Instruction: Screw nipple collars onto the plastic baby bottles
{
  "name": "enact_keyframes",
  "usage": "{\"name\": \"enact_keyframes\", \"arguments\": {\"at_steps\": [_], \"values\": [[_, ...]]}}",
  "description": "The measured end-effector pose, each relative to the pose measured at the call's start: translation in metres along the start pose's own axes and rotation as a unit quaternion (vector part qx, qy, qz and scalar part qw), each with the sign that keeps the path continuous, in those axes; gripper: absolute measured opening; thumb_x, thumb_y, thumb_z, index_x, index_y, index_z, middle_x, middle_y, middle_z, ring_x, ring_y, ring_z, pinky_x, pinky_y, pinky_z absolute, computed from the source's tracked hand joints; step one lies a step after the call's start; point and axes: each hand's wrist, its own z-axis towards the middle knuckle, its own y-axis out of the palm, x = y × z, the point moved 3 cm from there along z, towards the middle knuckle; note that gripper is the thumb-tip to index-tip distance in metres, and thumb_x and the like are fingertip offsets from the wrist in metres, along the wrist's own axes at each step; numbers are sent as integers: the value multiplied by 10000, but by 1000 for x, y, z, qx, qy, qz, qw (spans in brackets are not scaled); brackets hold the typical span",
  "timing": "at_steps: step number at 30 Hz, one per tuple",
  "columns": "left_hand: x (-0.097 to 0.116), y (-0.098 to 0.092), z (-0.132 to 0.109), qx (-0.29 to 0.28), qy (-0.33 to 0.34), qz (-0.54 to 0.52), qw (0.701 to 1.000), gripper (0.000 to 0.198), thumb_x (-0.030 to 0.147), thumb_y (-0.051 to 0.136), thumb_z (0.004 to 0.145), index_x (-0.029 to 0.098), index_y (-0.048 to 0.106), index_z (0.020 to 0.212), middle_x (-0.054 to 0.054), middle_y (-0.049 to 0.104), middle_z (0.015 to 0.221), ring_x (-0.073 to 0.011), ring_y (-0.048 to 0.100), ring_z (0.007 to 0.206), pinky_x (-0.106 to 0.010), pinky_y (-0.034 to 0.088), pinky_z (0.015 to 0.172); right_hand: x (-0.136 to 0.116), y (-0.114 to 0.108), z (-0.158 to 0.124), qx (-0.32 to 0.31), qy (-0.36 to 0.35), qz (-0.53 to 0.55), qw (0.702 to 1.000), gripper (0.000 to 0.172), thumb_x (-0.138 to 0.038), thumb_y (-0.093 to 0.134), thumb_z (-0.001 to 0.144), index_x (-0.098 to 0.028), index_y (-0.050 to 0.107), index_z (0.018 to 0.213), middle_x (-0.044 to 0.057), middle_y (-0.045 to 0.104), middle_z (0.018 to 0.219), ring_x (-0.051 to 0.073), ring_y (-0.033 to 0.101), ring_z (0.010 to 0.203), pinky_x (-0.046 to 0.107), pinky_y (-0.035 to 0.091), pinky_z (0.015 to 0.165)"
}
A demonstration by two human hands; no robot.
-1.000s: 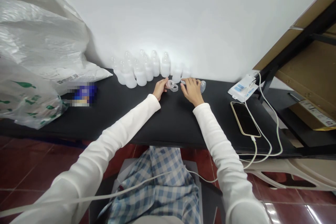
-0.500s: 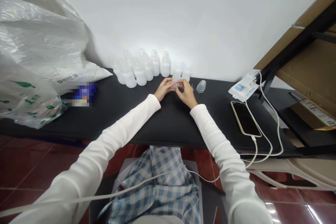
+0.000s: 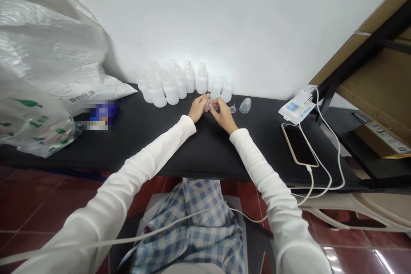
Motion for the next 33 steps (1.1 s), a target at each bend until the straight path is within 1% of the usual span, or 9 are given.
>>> {"name": "enact_keyframes", "arguments": {"at_steps": [5,7,10,12,16,20,26,29,33], "values": [[-10,-17,10,52,-78,20,995,537,509,507,986,193,521,553,28,446,463,-94,435,467,-220,326,508,-4,-11,2,-99,-103,-113,983,234,-269,382,1018,-229,613,1016,126,662,1117,258,596,1091,419,487,971],[-14,-25,14,94,-101,9,990,486,500,490,995,203,526,612,33,469,488,-98,449,466,-217,319,493,-1,-20,2,-96,-96,-151,979,259,-266,391,1016,-220,638,1077,132,660,1162,261,594,1111,404,473,967],[-17,-31,16,144,-99,9,985,318,423,573,968,214,505,738,34,546,602,-107,526,542,-210,368,529,8,-31,2,-98,-59,-222,968,272,-292,456,991,-200,657,1150,121,681,1069,264,604,1000,389,444,900],[-17,-28,15,142,-88,14,986,265,381,673,906,223,480,817,31,574,686,-120,582,629,-217,423,597,15,-33,1,-112,-42,-271,955,279,-285,483,969,-198,670,1157,116,691,1035,273,592,969,397,412,885],[-15,-22,11,136,-38,95,985,383,250,786,775,235,415,868,1,587,896,-140,621,864,-262,475,853,24,-32,-1,-134,-30,-338,931,296,-283,483,960,-187,682,1157,130,704,1039,304,558,1017,431,364,908],[-16,-20,10,124,16,192,973,335,175,708,786,237,401,907,-49,578,1048,-187,589,1068,-341,421,1028,27,-28,-4,-151,-16,-372,916,288,-295,495,962,-193,695,1142,142,689,1083,326,534,1077,467,343,953],[-17,-14,6,98,1,320,942,238,181,635,819,206,453,970,-140,577,1167,-290,536,1196,-440,369,1109,24,-29,-6,-136,-11,-371,918,293,-321,507,968,-199,699,1154,166,626,1268,351,504,1176,521,313,1023],[-5,-15,2,161,25,346,924,303,168,617,813,167,485,1086,-204,526,1286,-344,491,1288,-479,350,1132,16,-31,-3,-101,-10,-356,929,373,-325,406,1015,-186,660,1250,169,640,1283,343,515,1173,514,312,1026],[19,-32,-2,277,73,334,898,441,135,563,829,152,462,1258,-235,382,1506,-365,336,1480,-542,269,1203,8,-33,1,-74,-9,-310,948,467,-241,255,1048,-193,603,1356,131,728,1126,290,592,1036,467,349,986]]}}
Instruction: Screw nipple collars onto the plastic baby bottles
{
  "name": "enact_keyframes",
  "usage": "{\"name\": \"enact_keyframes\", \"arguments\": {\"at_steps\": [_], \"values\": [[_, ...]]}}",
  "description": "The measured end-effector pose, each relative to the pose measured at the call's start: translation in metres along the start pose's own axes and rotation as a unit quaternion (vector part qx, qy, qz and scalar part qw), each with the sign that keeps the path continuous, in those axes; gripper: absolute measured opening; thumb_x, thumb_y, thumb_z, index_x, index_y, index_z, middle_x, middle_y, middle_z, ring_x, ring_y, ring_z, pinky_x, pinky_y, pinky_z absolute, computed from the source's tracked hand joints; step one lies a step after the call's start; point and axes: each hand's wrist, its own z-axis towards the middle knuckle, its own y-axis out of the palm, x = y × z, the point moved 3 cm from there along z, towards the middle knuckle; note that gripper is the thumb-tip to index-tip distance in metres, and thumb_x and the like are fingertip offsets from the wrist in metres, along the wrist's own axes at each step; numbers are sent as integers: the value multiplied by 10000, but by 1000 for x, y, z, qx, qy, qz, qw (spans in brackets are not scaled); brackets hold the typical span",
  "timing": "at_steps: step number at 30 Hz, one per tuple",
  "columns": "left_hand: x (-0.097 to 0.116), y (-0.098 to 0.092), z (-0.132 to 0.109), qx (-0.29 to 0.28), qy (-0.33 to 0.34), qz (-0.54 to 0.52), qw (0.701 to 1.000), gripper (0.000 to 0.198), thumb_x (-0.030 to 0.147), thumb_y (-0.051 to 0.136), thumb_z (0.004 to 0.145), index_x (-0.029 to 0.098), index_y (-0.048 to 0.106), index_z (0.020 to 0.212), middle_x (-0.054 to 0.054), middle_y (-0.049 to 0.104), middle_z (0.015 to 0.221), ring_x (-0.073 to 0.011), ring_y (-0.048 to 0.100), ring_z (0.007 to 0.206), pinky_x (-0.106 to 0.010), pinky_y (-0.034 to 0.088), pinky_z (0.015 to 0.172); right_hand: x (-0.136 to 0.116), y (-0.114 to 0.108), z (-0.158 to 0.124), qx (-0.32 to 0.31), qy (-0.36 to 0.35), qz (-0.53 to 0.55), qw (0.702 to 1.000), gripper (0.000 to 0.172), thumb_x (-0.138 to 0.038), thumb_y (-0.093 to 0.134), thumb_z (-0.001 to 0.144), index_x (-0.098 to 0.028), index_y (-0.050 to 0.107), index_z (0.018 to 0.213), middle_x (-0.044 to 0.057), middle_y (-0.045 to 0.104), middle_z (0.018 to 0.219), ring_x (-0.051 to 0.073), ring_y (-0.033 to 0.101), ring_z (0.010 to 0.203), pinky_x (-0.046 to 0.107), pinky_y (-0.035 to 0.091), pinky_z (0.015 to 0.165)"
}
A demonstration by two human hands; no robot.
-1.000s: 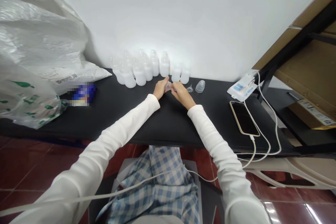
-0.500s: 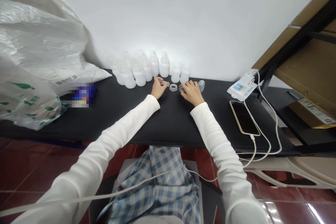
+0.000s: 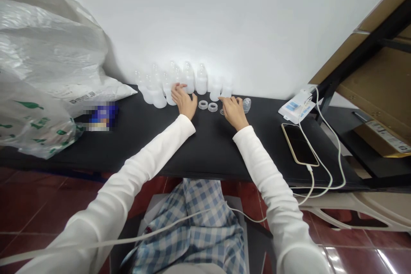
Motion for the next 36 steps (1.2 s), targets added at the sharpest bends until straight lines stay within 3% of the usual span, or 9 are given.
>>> {"name": "enact_keyframes", "arguments": {"at_steps": [3,8,15,19,21,25,30,33,36], "values": [[-4,-19,13,62,0,-13,998,561,113,550,838,144,392,1376,-237,249,1620,-335,201,1568,-560,200,1251,-3,2,0,-7,-16,52,998,487,-247,233,1064,-185,572,1409,112,761,1061,249,637,917,410,398,914],[-23,-32,27,100,-10,-34,994,657,129,586,866,211,328,1464,-184,185,1673,-315,140,1590,-574,141,1281,-11,6,-2,3,-74,117,990,507,-360,228,1090,-225,592,1417,91,743,1254,213,679,908,373,424,870],[-33,-25,29,96,-23,27,995,757,71,653,843,108,255,1485,-221,338,1560,-318,338,1472,-491,234,1258,-11,9,-5,-8,-56,112,992,603,-508,214,1074,-225,677,1335,67,800,1053,207,617,751,368,443,839],[-39,-20,30,99,-72,28,992,729,39,649,816,70,286,1447,-236,444,1464,-333,428,1406,-483,323,1204,-12,11,-4,-22,-72,104,992,671,-530,184,1073,-202,769,1083,80,798,944,205,630,736,379,421,835],[-40,-18,30,104,-58,17,993,697,64,650,816,89,321,1430,-227,472,1453,-329,459,1385,-484,356,1179,-14,9,-4,-4,-73,111,991,697,-511,145,1079,-186,759,1021,88,787,902,204,644,742,380,412,828],[-28,-7,22,27,134,18,990,594,164,626,871,175,409,1424,-191,512,1468,-304,470,1404,-489,346,1181,-13,4,-4,84,-25,157,984,661,-534,126,1068,-167,658,1206,101,754,918,220,660,796,381,434,819],[-8,10,-6,-129,401,83,903,478,142,483,953,308,575,1391,-110,587,1453,-262,518,1398,-432,383,1139,-3,4,-8,170,72,225,957,645,-638,139,1029,-200,478,1360,100,702,1002,239,650,803,402,489,798],[-3,15,-15,-151,472,89,864,513,110,387,985,329,586,1404,-80,634,1415,-211,563,1366,-370,415,1111,-3,8,-9,170,106,252,947,619,-680,168,1012,-222,538,1205,100,690,992,237,650,795,391,492,758],[-3,16,-14,-139,500,77,852,474,161,349,1016,241,556,1435,-100,649,1403,-202,563,1372,-363,423,1119,-5,11,-9,187,149,285,928,578,-714,251,989,-225,557,1029,72,666,865,214,616,714,363,479,694]]}}
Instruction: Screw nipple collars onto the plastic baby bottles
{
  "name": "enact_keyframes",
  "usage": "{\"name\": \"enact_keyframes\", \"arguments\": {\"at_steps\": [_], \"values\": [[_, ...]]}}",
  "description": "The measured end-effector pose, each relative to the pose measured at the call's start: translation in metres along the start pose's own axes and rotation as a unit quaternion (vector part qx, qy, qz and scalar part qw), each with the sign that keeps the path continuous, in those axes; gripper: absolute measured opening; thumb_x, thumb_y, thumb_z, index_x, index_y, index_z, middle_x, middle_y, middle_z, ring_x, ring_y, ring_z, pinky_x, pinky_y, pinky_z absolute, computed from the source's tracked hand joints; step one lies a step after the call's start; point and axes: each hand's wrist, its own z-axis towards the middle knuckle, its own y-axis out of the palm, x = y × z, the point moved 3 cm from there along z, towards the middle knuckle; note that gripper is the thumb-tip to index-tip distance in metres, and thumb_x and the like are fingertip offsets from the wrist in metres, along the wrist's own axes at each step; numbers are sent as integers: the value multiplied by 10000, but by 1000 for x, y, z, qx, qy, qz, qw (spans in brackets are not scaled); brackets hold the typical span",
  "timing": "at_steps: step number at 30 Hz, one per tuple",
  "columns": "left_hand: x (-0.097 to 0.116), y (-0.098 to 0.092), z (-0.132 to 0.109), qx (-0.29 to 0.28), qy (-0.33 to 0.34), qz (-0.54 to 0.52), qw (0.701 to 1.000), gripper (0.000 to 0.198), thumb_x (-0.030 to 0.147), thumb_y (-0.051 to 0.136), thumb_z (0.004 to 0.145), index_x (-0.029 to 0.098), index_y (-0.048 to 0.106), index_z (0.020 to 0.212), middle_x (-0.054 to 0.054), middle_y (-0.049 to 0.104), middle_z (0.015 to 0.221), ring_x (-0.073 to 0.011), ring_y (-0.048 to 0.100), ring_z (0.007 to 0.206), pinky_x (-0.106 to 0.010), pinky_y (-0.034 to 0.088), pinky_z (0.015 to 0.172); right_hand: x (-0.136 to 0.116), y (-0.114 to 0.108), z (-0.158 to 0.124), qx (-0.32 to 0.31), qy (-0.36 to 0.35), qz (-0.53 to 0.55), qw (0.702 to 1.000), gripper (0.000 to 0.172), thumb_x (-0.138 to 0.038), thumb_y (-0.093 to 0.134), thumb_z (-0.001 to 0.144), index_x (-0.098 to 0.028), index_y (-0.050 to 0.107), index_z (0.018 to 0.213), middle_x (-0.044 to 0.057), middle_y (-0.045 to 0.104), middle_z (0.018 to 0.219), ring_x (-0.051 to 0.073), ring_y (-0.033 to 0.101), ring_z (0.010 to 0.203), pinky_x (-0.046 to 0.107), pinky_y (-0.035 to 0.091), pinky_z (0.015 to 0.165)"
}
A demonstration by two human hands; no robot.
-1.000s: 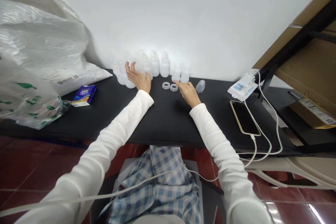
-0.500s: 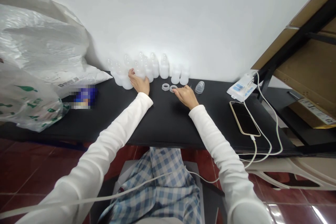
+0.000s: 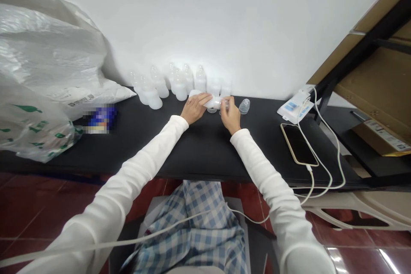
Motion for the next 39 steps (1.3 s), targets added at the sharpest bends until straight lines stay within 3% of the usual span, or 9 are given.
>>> {"name": "enact_keyframes", "arguments": {"at_steps": [6,13,17,20,25,29,34,39], "values": [[-8,-5,2,-1,-2,2,1000,474,376,444,1026,213,521,1464,-150,600,1456,-281,518,1411,-458,410,1153,-1,-3,2,103,62,65,991,474,-636,338,993,-242,472,763,-7,506,663,162,488,629,314,437,619],[-4,-5,5,-46,20,-14,999,678,677,472,944,164,625,1359,-174,724,1179,-299,678,1101,-425,551,942,1,-13,7,110,29,17,993,463,-497,284,999,-253,362,614,-23,376,554,147,394,539,308,321,550],[0,-8,1,-75,10,-52,996,705,693,477,937,147,618,1361,-163,746,1142,-280,707,1038,-358,570,795,5,-20,8,65,-32,-55,996,502,-488,232,1010,-242,451,632,-2,447,538,156,441,514,314,348,553],[0,-10,-1,-93,-21,-96,991,666,668,540,919,159,625,1341,-140,751,1167,-265,727,1025,-332,561,788,9,-23,8,20,-89,-97,991,568,-531,186,1030,-228,561,731,28,549,601,172,519,562,316,410,580],[-9,-18,-1,-116,-86,-149,978,574,659,588,886,214,667,1240,-71,780,1074,-248,755,921,-312,541,784,11,-22,13,-73,-153,-86,982,539,-623,287,1019,-219,643,1042,101,710,994,249,678,892,399,561,799],[-23,-26,-4,-109,-123,-141,976,567,643,616,868,207,678,1225,-73,780,1095,-261,756,934,-310,532,770,4,-17,17,-125,-217,-81,965,506,-588,422,1005,-188,603,1256,153,692,1194,296,651,1125,465,534,998],[-34,-28,-11,-114,-140,-99,979,554,618,648,855,198,690,1213,-88,786,1071,-267,753,950,-310,533,759,-1,-7,14,-160,-263,-152,939,331,-355,368,1056,-211,644,1170,142,672,1284,271,622,1206,447,515,980],[-29,-27,-10,-102,-138,-97,980,562,620,629,864,201,682,1235,-92,783,1104,-271,750,978,-312,535,773,1,-2,11,-145,-245,-246,927,357,-183,307,1039,-234,660,1057,120,695,1254,253,592,1233,458,474,975]]}}
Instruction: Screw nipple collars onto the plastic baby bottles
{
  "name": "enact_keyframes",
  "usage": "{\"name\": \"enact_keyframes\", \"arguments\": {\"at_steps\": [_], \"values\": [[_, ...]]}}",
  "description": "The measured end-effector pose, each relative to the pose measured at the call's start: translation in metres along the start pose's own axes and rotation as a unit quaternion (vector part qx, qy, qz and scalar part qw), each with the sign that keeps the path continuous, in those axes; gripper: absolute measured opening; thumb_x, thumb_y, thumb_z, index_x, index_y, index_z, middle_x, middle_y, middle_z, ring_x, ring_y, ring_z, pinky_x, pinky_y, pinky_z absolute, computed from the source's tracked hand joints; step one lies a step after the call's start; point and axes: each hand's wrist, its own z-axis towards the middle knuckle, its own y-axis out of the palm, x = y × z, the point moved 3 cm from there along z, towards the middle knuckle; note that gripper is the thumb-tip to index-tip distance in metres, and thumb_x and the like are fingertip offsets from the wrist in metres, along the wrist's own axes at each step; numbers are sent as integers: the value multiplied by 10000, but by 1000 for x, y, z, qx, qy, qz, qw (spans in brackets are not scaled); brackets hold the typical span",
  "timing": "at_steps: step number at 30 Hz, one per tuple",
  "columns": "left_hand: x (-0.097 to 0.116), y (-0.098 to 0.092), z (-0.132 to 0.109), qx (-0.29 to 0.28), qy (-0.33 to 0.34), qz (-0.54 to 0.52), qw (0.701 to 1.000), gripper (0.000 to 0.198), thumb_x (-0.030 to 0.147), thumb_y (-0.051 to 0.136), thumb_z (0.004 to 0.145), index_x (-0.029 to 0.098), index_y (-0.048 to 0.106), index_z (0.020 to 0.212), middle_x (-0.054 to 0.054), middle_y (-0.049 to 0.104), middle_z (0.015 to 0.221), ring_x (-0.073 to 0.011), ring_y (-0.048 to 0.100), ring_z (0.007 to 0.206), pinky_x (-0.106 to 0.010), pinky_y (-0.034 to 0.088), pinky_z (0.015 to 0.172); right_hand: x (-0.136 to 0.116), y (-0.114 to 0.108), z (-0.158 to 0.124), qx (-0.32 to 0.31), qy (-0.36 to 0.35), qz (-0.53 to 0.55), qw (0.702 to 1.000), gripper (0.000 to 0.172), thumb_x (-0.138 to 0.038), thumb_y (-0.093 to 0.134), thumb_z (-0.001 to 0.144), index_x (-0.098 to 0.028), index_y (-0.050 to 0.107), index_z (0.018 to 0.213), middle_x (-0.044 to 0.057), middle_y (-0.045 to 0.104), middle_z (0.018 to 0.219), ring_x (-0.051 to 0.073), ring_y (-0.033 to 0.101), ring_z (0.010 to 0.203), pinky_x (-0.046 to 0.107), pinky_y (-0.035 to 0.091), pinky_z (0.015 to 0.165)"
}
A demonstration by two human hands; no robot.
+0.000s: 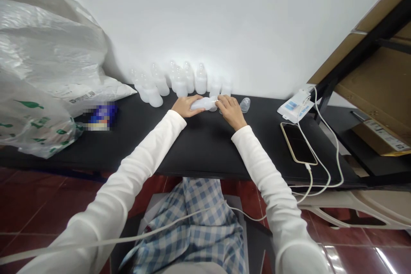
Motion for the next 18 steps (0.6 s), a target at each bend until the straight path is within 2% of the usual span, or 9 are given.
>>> {"name": "enact_keyframes", "arguments": {"at_steps": [6,9,10,13,15,18], "values": [[2,-1,3,-22,-35,-45,998,520,619,589,890,226,684,1216,-59,776,1130,-263,744,987,-308,530,808,5,2,-1,45,-2,-14,999,358,-192,281,1046,-221,638,1047,133,701,1217,243,601,1208,441,461,967],[-1,0,1,-10,-39,-38,998,532,630,586,892,223,686,1219,-65,772,1136,-261,740,987,-312,533,813,6,-1,-1,65,4,12,998,302,-305,347,1042,-197,610,1144,160,671,1257,274,599,1213,461,467,974],[-2,1,0,0,-33,-27,999,545,632,594,888,222,682,1236,-73,766,1156,-262,736,1007,-312,536,813,6,-2,-1,68,6,22,997,324,-380,400,1028,-183,591,1201,175,654,1286,293,590,1228,477,463,987],[-2,6,-1,29,9,13,999,617,653,623,870,220,659,1308,-113,739,1212,-268,715,1073,-313,548,803,6,-5,-3,62,28,41,997,539,-543,451,989,-145,520,1345,208,612,1349,329,557,1265,507,431,1036],[0,10,-1,44,43,36,997,655,674,607,876,221,644,1347,-141,722,1214,-271,702,1094,-324,555,817,8,-6,-4,47,59,46,996,544,-537,359,1022,-152,507,1376,198,619,1343,319,553,1262,503,412,1050],[1,11,2,63,80,57,993,647,668,540,919,225,627,1383,-165,698,1216,-279,683,1117,-364,545,911,12,-5,-4,24,90,45,995,516,-513,270,1051,-178,558,1317,171,642,1318,306,558,1239,486,402,1043]]}}
